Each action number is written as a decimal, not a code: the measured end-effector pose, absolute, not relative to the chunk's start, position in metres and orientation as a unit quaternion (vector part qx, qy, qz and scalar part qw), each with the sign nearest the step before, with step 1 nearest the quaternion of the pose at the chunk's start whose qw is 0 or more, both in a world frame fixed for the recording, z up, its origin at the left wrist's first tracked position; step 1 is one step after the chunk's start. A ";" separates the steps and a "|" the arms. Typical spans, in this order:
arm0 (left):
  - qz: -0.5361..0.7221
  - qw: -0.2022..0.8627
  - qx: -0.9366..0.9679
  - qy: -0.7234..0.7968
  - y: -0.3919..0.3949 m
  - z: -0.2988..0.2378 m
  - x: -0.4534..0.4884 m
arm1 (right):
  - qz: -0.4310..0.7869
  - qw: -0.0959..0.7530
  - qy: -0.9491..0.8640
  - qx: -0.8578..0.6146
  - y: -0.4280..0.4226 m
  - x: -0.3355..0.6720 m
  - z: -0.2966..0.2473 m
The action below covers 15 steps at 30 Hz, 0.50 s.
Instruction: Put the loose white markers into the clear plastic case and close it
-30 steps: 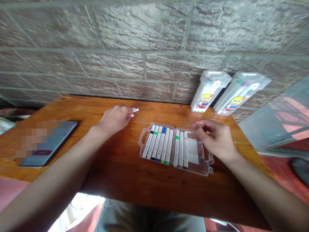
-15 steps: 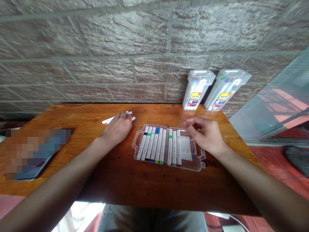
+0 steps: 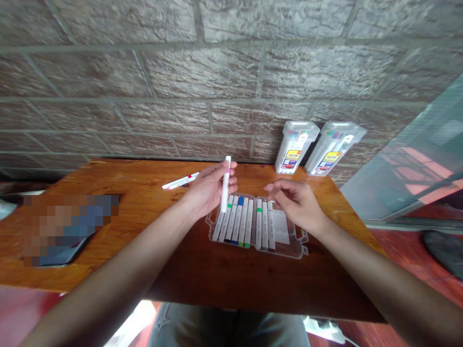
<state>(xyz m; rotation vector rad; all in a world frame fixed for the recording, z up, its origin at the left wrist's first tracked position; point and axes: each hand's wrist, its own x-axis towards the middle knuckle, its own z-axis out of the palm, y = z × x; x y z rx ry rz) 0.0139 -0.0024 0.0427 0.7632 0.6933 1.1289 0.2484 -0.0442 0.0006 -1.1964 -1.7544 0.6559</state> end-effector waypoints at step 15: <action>0.560 0.653 0.440 0.256 -0.007 0.017 0.011 | 0.435 0.432 -0.667 -0.424 -0.052 0.204 0.017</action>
